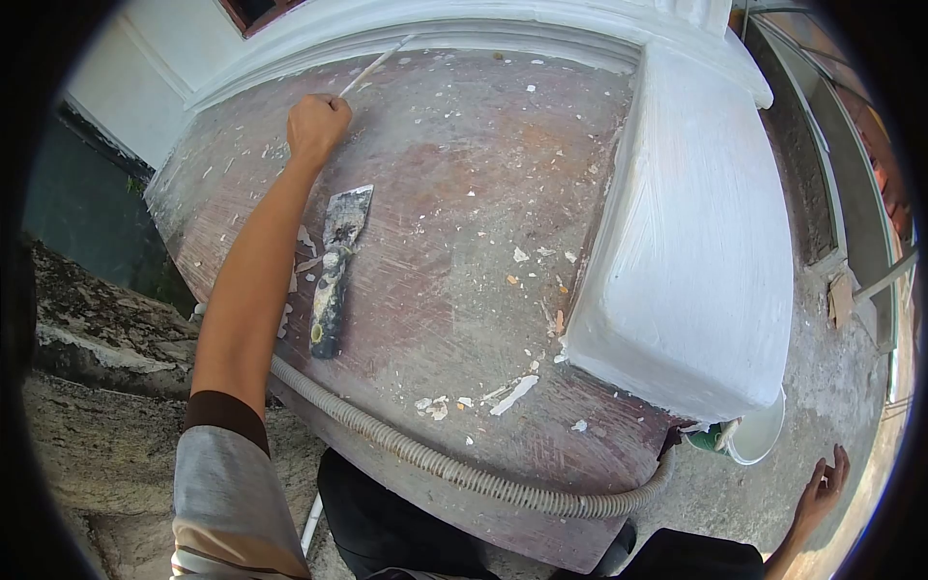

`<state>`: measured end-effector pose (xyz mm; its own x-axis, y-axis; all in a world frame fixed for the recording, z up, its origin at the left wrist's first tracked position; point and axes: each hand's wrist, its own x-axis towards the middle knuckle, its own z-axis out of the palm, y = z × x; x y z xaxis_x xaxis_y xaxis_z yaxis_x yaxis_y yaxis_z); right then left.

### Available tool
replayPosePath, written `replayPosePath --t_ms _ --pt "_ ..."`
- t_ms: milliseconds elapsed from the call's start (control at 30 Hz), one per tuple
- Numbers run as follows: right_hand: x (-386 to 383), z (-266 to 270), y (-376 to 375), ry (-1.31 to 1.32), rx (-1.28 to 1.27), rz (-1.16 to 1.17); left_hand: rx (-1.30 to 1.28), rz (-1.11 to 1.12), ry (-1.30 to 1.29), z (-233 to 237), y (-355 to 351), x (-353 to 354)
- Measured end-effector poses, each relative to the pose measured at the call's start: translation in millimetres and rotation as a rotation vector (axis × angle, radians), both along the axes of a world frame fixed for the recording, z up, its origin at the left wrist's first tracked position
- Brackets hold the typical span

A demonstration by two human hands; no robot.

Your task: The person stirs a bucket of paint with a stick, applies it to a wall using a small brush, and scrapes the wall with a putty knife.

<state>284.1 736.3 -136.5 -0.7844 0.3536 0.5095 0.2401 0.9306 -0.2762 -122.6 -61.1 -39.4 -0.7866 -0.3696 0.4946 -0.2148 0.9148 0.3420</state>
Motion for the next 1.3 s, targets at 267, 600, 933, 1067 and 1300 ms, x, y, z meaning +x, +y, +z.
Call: replayPosePath --t_ms 267,600,933,1067,1300 --pt "-2.7 0.7 0.1 -0.02 0.033 -0.01 -0.056 0.019 0.026 -1.7 -38.9 -22.6" --pt "1.8 5.6 -3.4 0.01 0.091 -0.002 0.012 0.056 0.065 -12.9 -74.3 -33.8" --pt "6.0 15.1 -6.7 -0.03 0.106 -0.048 0.092 0.143 0.006 -9.9 -60.9 -53.2" --pt "5.2 10.8 -5.9 -0.02 0.099 -0.039 0.118 0.064 -0.007 -3.8 -23.0 -61.6" --pt "12.8 4.6 8.1 0.011 0.075 -0.048 0.162 0.011 0.065 -6.6 29.3 -45.8"
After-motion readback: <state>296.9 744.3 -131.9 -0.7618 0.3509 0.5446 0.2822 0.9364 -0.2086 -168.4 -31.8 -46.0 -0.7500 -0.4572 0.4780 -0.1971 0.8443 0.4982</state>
